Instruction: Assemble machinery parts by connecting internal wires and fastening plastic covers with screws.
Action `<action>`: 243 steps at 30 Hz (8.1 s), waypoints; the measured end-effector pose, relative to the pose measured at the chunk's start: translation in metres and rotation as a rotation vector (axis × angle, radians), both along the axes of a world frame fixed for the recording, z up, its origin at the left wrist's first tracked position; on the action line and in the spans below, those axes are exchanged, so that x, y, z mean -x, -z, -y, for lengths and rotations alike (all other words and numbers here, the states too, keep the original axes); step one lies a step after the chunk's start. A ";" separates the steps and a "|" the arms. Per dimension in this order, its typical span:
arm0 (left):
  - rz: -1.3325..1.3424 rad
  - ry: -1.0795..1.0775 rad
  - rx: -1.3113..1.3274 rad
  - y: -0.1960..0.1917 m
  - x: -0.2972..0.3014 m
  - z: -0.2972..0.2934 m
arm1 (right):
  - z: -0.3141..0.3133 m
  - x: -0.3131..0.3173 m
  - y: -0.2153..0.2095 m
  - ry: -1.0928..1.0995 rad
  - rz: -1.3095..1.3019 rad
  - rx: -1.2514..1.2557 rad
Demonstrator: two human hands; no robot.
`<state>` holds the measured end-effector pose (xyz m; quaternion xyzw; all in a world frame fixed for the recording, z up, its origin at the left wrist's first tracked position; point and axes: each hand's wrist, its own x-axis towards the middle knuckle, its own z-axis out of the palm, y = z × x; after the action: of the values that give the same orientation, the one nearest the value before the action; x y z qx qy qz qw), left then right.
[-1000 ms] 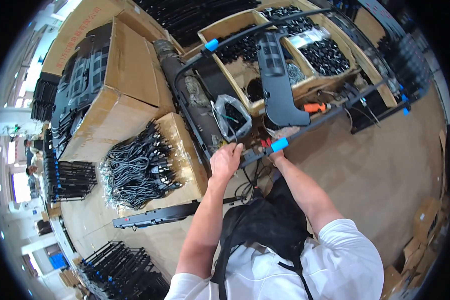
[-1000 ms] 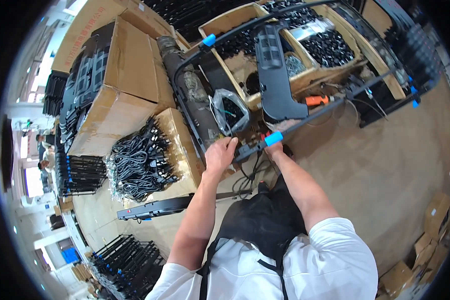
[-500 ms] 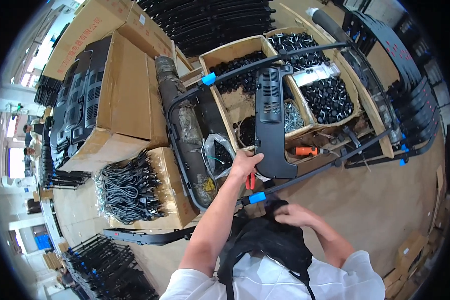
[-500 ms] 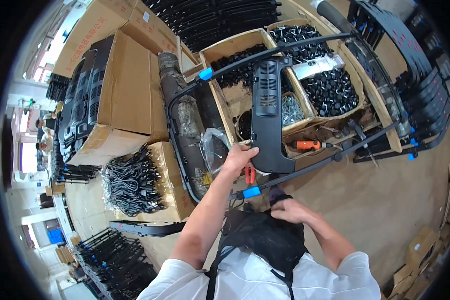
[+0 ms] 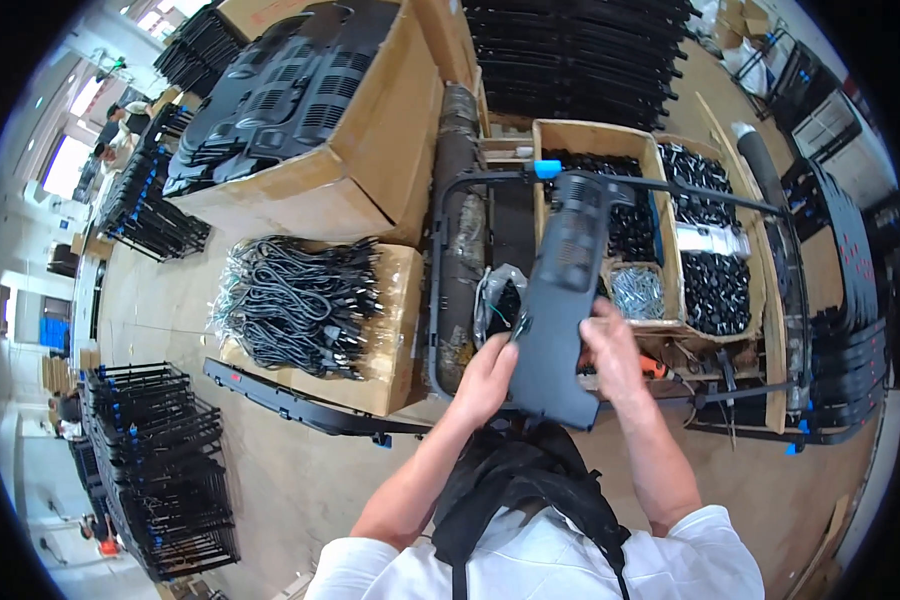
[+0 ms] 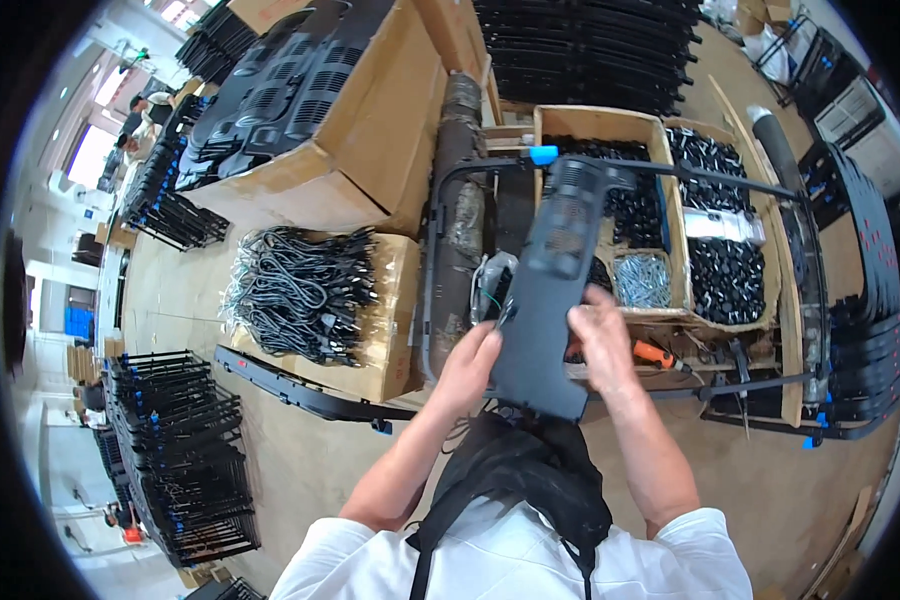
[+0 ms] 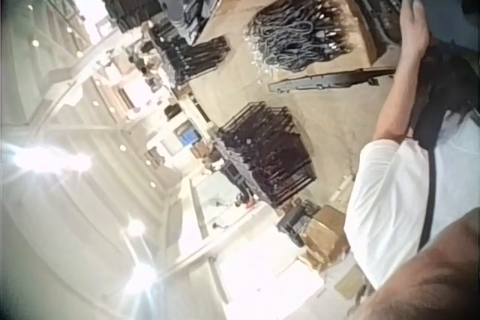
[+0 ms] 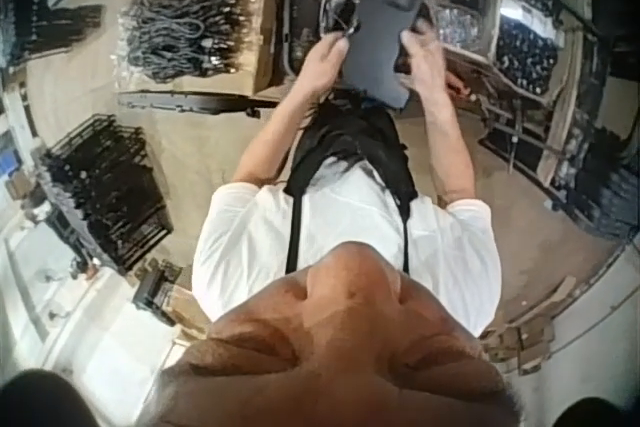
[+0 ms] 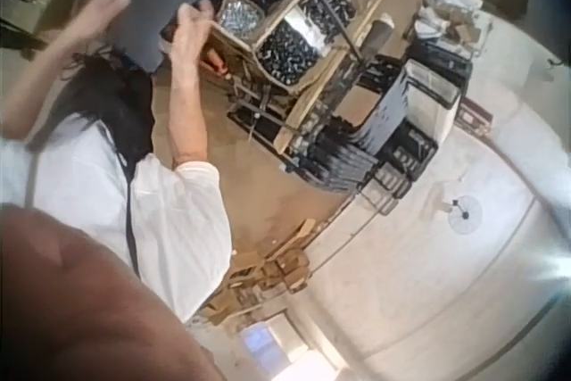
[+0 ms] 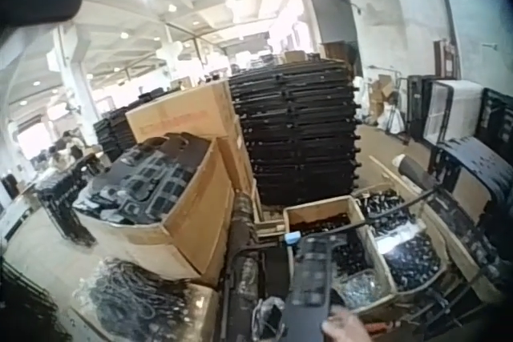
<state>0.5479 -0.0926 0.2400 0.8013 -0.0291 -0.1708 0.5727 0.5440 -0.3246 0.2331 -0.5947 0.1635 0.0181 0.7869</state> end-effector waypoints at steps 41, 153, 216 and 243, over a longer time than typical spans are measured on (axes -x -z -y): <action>0.417 1.387 -0.733 0.186 -0.050 0.191 | 0.140 0.214 0.188 0.211 -0.621 -0.079; -0.887 -0.514 1.622 0.038 -0.025 -0.074 | -0.162 -0.139 -0.080 -0.451 0.285 0.543; 0.155 -0.263 -0.442 0.044 -0.023 -0.113 | -0.165 -0.164 -0.060 -0.678 0.342 0.730; 0.159 -0.289 -0.402 0.068 -0.032 -0.107 | -0.173 -0.173 -0.052 -0.694 0.386 0.795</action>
<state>0.5798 0.0142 0.1719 0.9057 0.0756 -0.0261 0.4162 0.7174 -0.1519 0.2847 -0.8570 -0.1945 0.1036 0.4659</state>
